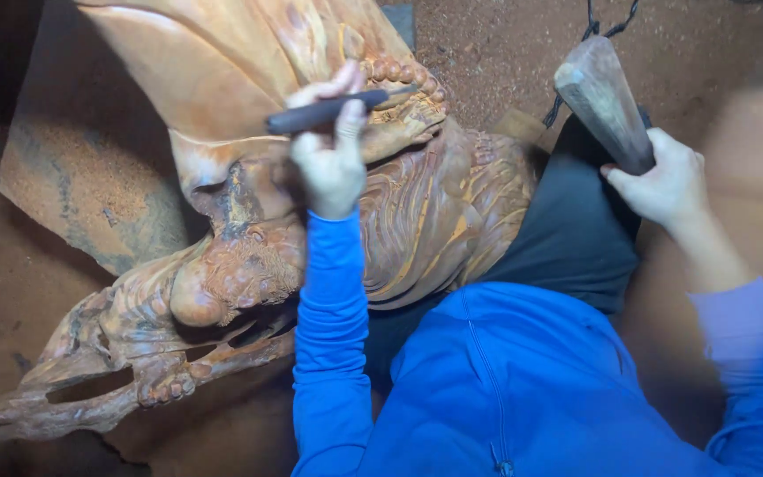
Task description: Carving intricate details into a large wooden sculpture using a power carving tool, chisel, and mallet.
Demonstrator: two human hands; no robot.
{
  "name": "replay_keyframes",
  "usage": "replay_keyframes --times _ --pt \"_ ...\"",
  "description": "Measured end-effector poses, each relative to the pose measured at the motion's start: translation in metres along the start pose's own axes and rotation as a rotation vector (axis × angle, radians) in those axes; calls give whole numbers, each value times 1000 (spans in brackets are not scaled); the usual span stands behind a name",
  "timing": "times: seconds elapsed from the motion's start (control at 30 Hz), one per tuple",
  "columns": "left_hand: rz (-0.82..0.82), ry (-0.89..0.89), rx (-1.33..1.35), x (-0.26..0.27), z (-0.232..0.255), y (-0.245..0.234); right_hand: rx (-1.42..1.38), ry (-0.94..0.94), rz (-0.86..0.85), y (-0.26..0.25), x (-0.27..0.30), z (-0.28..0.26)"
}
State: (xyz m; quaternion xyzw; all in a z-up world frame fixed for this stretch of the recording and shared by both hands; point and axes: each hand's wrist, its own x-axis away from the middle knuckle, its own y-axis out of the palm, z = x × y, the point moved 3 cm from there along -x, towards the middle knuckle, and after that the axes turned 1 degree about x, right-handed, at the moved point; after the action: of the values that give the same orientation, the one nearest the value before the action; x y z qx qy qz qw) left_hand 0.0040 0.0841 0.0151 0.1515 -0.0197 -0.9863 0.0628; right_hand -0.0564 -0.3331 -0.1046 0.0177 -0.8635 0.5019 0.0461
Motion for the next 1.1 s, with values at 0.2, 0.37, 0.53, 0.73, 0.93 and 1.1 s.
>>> replay_keyframes --times 0.2,0.37,0.53,0.73,0.93,1.1 --pt "-101 -28 -44 -7 -2 -20 -45 -34 27 19 4 3" --pt "-178 45 -330 -4 6 -5 -148 7 56 22 9 5" --pt "-218 80 -389 1 5 -4 -124 -17 77 27 6 6" --pt "-294 75 -412 -9 16 0 -104 23 17 20 4 -5" --pt "-475 165 -552 -35 41 28 -108 -23 -8 16 -1 -5" --pt "-612 211 -552 -47 50 37 -74 -8 -24 12 -1 -15"
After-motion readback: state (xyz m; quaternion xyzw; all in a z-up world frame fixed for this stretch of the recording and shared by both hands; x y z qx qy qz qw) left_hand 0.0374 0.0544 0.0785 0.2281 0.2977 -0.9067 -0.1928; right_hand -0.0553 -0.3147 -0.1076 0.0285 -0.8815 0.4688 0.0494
